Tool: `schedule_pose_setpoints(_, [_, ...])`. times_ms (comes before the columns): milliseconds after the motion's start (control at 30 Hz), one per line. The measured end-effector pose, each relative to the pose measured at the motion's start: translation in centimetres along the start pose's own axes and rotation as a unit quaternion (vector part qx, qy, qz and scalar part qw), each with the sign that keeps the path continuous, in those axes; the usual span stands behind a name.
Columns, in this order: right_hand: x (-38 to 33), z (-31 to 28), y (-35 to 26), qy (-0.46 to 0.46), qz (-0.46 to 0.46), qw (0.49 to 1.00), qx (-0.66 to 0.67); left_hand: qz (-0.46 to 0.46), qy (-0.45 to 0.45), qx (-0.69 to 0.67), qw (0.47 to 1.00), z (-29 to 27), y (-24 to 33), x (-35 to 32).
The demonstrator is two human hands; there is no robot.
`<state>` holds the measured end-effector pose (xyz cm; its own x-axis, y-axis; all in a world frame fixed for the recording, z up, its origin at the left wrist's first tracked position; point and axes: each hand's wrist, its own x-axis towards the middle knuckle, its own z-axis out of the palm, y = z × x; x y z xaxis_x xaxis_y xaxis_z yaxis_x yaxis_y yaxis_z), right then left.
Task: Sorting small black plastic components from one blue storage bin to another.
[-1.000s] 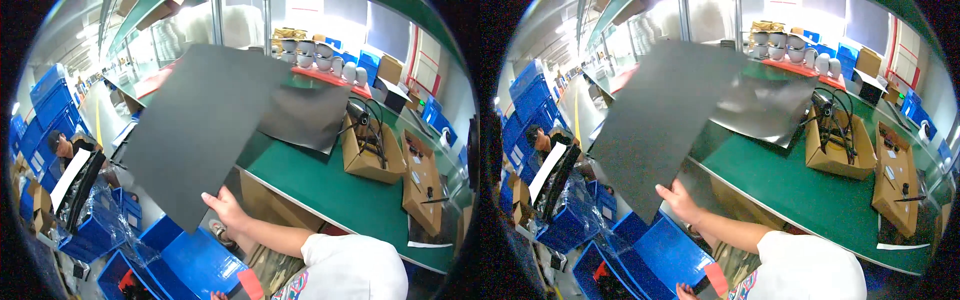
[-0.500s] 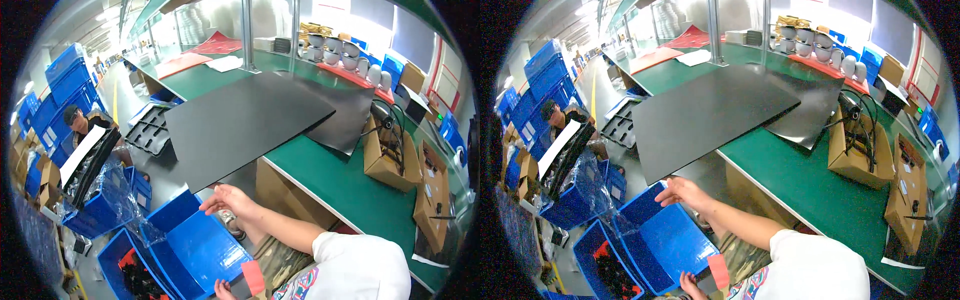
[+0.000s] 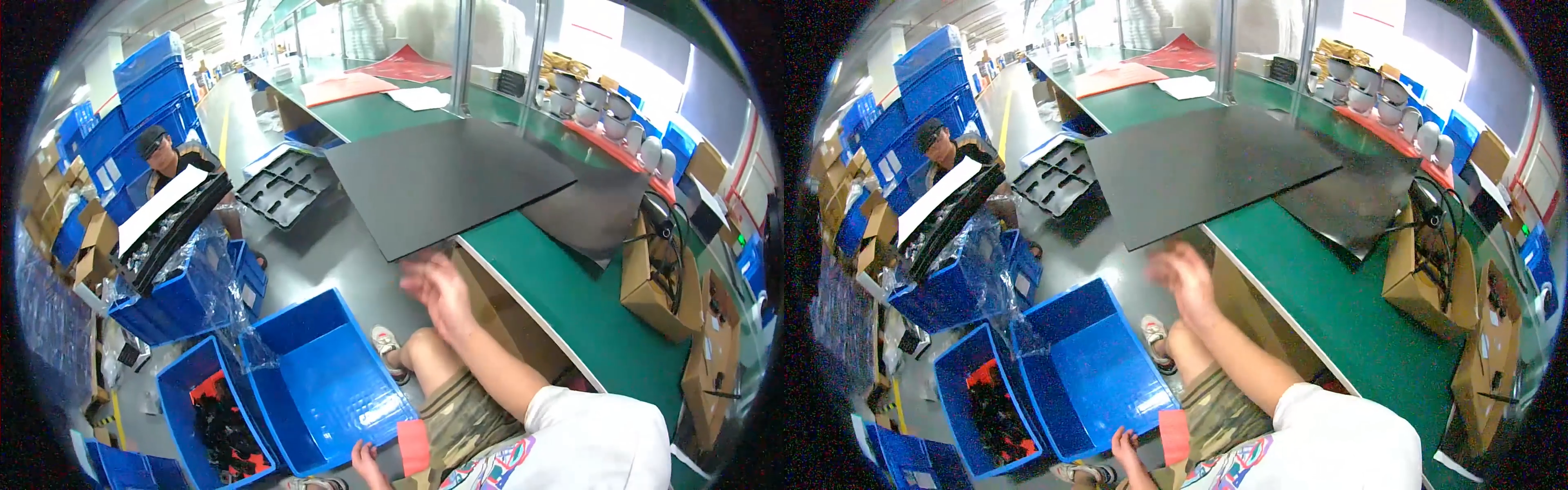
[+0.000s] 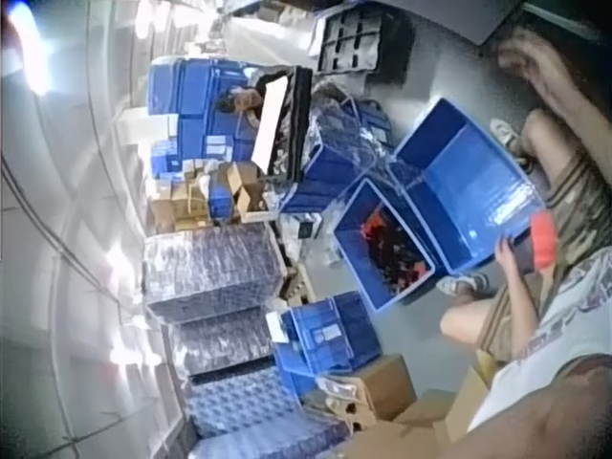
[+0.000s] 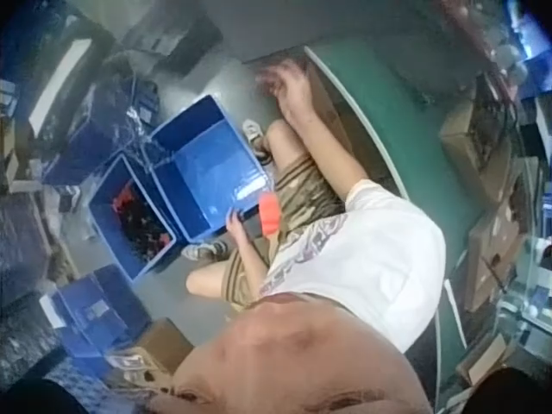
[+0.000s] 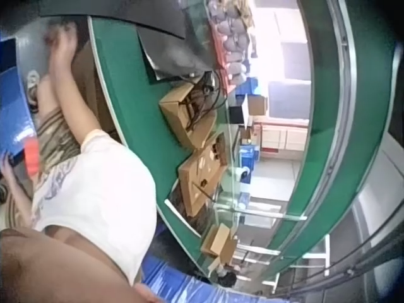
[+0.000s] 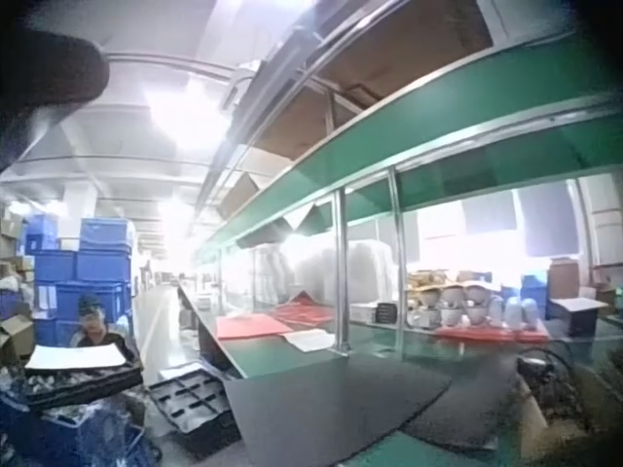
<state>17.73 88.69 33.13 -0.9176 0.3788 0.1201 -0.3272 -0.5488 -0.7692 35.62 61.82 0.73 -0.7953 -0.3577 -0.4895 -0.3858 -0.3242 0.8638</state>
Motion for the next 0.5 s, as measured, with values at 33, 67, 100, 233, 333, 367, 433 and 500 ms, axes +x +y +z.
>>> schedule_pose_setpoints(33, [-0.9, -1.1, 2.2, -0.001, 0.077, 0.994, -0.083, -0.007, 0.004, 0.010, 1.000, -0.1, -0.2, 0.0])
schedule_pose_setpoints(67, [-2.7, -1.5, 4.2, -0.034, 0.113, 0.983, -0.143, -0.007, 0.009, 0.006, 1.000, 0.0, -0.2, 0.0])
schedule_pose_setpoints(100, [-4.5, -2.7, 6.2, -0.113, 0.161, 0.968, -0.159, -0.015, -0.010, 0.012, 1.000, 0.2, 0.0, -0.1])
schedule_pose_setpoints(233, [-13.7, -12.5, 20.4, -0.202, 0.401, 0.861, -0.237, 0.001, -0.081, 0.141, 0.987, 1.4, 0.0, -0.4])
schedule_pose_setpoints(333, [-20.6, -14.7, 21.8, -0.398, 0.363, 0.712, -0.450, 0.088, -0.110, 0.249, 0.958, -0.1, -2.8, -0.1])
schedule_pose_setpoints(367, [-21.6, -14.9, 21.9, -0.461, 0.332, 0.633, -0.527, 0.070, -0.117, 0.244, 0.960, 0.9, -1.0, -0.5])
schedule_pose_setpoints(433, [-21.7, -13.6, 21.4, -0.517, 0.310, 0.588, -0.539, 0.077, -0.089, 0.284, 0.951, 1.1, 0.4, -1.5])
schedule_pose_setpoints(500, [-22.3, -15.1, 22.9, -0.543, 0.244, 0.607, -0.526, 0.062, -0.071, 0.305, 0.948, 2.0, 2.7, -2.6])
